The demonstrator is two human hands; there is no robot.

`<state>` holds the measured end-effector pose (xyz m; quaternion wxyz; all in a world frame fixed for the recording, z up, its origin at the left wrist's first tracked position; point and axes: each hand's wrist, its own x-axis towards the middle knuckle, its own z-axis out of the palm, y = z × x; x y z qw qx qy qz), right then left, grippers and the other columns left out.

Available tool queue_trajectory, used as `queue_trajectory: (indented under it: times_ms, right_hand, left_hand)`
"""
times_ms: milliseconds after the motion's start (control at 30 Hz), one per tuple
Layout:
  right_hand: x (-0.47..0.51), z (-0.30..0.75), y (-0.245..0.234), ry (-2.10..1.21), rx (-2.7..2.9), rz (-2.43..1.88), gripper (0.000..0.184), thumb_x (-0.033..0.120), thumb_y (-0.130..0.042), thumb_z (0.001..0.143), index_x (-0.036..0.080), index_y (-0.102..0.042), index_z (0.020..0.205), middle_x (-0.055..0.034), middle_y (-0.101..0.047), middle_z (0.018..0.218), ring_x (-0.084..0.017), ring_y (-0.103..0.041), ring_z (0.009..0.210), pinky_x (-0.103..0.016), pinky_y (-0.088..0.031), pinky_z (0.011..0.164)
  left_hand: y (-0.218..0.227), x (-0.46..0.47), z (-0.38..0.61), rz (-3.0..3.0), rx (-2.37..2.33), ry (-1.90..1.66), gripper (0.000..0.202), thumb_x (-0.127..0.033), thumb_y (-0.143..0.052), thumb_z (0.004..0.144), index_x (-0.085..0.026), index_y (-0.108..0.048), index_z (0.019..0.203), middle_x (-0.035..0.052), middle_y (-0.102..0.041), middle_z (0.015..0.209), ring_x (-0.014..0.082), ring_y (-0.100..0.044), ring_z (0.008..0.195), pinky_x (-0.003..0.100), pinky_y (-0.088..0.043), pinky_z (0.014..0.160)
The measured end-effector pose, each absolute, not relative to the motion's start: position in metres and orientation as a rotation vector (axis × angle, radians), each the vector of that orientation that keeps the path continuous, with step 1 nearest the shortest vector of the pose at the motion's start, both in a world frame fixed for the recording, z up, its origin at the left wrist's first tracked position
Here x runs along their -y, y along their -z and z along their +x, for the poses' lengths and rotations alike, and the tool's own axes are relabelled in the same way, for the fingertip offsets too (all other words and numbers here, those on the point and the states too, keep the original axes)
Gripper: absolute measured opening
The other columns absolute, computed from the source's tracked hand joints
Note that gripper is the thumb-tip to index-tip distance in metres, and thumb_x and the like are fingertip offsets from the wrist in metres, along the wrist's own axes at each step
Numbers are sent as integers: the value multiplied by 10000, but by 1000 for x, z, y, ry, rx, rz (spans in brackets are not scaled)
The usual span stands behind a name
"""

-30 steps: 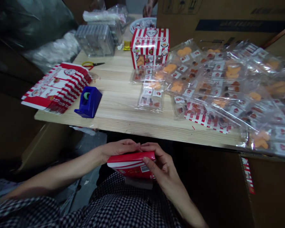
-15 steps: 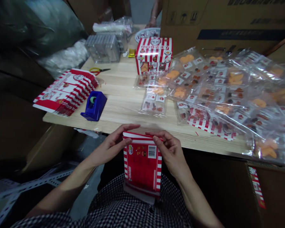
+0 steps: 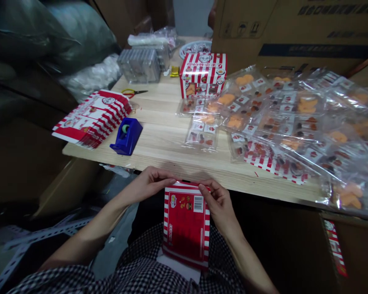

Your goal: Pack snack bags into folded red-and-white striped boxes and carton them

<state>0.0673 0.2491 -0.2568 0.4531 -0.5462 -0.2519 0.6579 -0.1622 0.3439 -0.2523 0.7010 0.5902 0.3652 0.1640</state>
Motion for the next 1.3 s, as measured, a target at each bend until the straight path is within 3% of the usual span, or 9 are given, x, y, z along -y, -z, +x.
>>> queue_trajectory:
  times_ms: [200, 333, 467, 567, 733, 900, 1000, 1100, 1300]
  right_hand:
    - [-235, 68, 274, -1498, 631, -1424, 238, 447, -734, 876, 220, -686, 930, -28, -772, 906, -156, -686, 700, -261, -536, 662]
    - [-233, 70, 278, -1509, 729, -1387, 233, 439, -684, 918, 244, -682, 1046, -54, -741, 1151, -202, -708, 962, -325, -562, 851]
    - [-243, 79, 266, -1666, 816, -1301, 209, 403, -711, 904, 260, -670, 1051, -45, -715, 1230, -204, -684, 1097, -352, -551, 948]
    - [-257, 84, 248, -1748, 802, -1214, 214, 386, -743, 878, 261, -665, 1033, -31, -752, 1129, -186, -723, 969, -362, -583, 895]
    - [-276, 81, 227, -1525, 971, -1328, 268, 384, -795, 822, 238, -729, 1037, -14, -768, 849, -145, -694, 672, -268, -590, 636]
    - [-278, 73, 226, -1377, 1108, -1362, 252, 363, -766, 850, 264, -772, 1081, -17, -788, 914, -124, -691, 670, -214, -551, 575]
    - [-276, 71, 229, -1411, 1206, -1331, 273, 355, -695, 912, 315, -755, 1175, -39, -757, 1191, -190, -722, 1025, -305, -592, 854]
    - [-274, 73, 240, -1477, 1212, -1304, 216, 356, -670, 930, 324, -785, 1111, -44, -748, 1222, -221, -675, 1180, -383, -520, 1041]
    - [-268, 76, 259, -1581, 1049, -1357, 203, 410, -745, 861, 297, -813, 1016, -60, -780, 1139, -235, -725, 1086, -356, -579, 954]
  left_hand:
    - [252, -315, -165, 1576, -853, -467, 371, -336, -594, 976, -289, -648, 1340, 54, -666, 1363, 243, -622, 1266, 462, -460, 1115]
    - [255, -305, -167, 1588, -883, -517, 367, -287, -635, 946, -323, -667, 1309, 42, -575, 1473, 263, -464, 1429, 524, -353, 1195]
    - [258, -303, -162, 1241, -916, -556, 263, -311, -636, 946, -249, -729, 1185, 93, -683, 1330, 258, -659, 1198, 467, -517, 1033]
    - [249, -307, -160, 1145, -958, -610, 260, -325, -662, 931, -201, -739, 1146, 83, -773, 1083, 199, -727, 936, 347, -578, 866]
    - [225, -333, -167, 1207, -935, -644, 312, -319, -695, 911, -196, -729, 1196, 57, -775, 927, 143, -700, 779, 233, -544, 714]
    - [230, -350, -175, 1155, -856, -609, 279, -313, -692, 914, -190, -743, 1159, 66, -784, 955, 157, -718, 825, 252, -545, 772]
    - [243, -347, -177, 1126, -852, -557, 267, -313, -658, 938, -198, -735, 1167, 70, -781, 1016, 170, -726, 893, 274, -545, 820]
    - [253, -340, -178, 1191, -848, -540, 248, -313, -632, 954, -206, -739, 1150, 89, -737, 1187, 196, -698, 1052, 304, -530, 904]
    - [267, -325, -178, 1288, -953, -675, 211, -288, -708, 899, -199, -754, 1085, 88, -751, 1091, 203, -702, 994, 329, -545, 880]
